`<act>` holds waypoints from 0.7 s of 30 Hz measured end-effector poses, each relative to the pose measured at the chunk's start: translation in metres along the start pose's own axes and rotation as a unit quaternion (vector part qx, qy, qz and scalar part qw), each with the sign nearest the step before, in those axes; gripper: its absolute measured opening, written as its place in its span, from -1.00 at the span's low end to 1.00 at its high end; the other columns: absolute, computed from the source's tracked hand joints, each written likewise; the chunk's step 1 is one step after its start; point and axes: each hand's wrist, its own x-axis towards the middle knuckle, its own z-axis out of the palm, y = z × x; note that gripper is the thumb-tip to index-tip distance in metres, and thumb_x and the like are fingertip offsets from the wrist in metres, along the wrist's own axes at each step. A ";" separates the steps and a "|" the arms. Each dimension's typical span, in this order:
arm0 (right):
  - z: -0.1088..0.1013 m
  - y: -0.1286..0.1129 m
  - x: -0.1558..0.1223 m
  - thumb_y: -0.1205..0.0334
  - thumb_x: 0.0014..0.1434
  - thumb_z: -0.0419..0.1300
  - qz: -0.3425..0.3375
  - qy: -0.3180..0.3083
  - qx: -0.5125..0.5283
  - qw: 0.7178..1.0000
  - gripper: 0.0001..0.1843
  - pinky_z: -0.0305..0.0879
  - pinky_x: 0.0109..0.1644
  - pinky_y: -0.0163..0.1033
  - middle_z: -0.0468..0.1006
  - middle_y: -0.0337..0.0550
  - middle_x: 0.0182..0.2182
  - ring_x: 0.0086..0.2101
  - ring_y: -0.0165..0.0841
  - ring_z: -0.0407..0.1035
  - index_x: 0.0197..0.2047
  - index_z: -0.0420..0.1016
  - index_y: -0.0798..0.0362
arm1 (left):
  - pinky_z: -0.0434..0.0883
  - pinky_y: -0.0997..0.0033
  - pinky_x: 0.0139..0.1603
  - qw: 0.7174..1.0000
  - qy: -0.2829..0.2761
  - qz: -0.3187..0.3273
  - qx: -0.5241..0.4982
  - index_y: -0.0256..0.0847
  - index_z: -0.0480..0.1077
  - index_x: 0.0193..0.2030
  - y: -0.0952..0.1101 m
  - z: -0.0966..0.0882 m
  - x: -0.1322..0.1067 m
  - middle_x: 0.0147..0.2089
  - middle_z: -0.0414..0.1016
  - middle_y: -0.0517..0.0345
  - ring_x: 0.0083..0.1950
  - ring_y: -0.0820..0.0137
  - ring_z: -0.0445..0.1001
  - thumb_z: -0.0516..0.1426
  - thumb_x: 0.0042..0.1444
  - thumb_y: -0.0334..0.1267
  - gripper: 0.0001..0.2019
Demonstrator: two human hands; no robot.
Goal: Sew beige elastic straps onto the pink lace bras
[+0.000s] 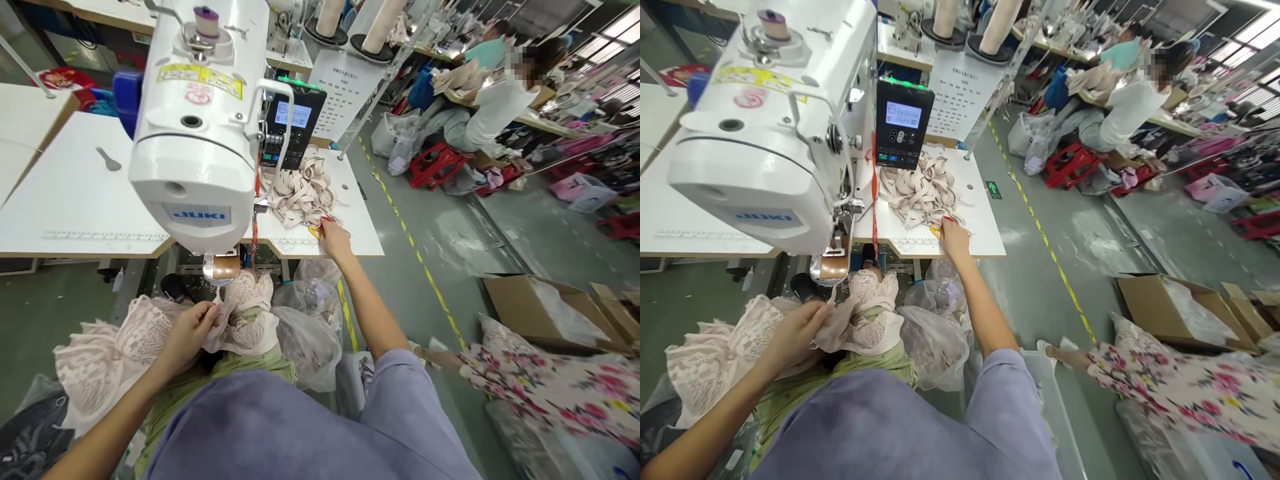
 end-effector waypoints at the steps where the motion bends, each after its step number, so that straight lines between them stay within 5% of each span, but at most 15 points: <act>1: -0.002 0.000 0.001 0.39 0.33 0.01 -0.013 -0.012 -0.010 1.000 -0.56 0.27 0.05 -0.15 0.52 0.22 0.08 0.03 -0.12 0.42 0.25 0.30 0.19 | 0.28 0.39 -0.29 1.000 0.000 -0.001 -0.003 -0.16 0.34 -0.43 0.002 0.000 -0.001 -0.45 0.43 0.16 -0.37 0.31 0.41 -0.05 0.33 0.12 -0.54; 4: -0.003 -0.008 -0.007 0.30 0.35 0.06 -0.041 -0.036 -0.040 0.998 -0.62 0.25 -0.08 -0.21 0.56 0.10 -0.03 -0.07 -0.14 0.45 0.21 0.30 0.09 | 0.27 0.39 -0.32 1.000 0.000 -0.013 -0.004 -0.16 0.35 -0.41 0.006 -0.001 -0.001 -0.44 0.45 0.15 -0.39 0.30 0.41 -0.05 0.33 0.14 -0.53; 12: -0.024 -0.011 -0.042 0.19 0.39 0.03 -0.035 -0.040 -0.084 0.995 -0.68 0.16 -0.28 -0.21 0.55 0.18 -0.10 -0.20 -0.12 0.48 0.12 0.27 0.18 | 0.33 0.39 -0.29 1.000 -0.003 -0.024 -0.015 -0.18 0.39 -0.39 0.008 -0.008 -0.002 -0.39 0.50 0.10 -0.34 0.29 0.44 -0.06 0.32 0.12 -0.54; 18: -0.061 0.013 -0.061 0.02 0.18 0.30 -0.001 -0.140 0.054 0.989 -0.50 0.28 -0.24 -0.24 0.63 -0.04 -0.21 -0.23 -0.19 0.51 0.10 0.35 0.05 | 0.35 0.39 -0.28 0.997 -0.011 -0.045 -0.061 -0.20 0.42 -0.34 0.007 -0.009 0.002 -0.35 0.52 0.07 -0.31 0.30 0.43 -0.02 0.30 0.12 -0.55; 21: -0.070 0.012 -0.095 -0.07 0.16 0.25 -0.032 -0.155 0.114 0.981 -0.59 0.32 -0.28 -0.21 0.62 -0.13 -0.28 -0.33 -0.22 0.49 0.00 0.45 -0.04 | 0.36 0.39 -0.26 0.992 -0.014 -0.054 -0.114 -0.21 0.44 -0.30 0.008 -0.009 -0.001 -0.30 0.54 0.06 -0.29 0.31 0.43 0.01 0.28 0.13 -0.56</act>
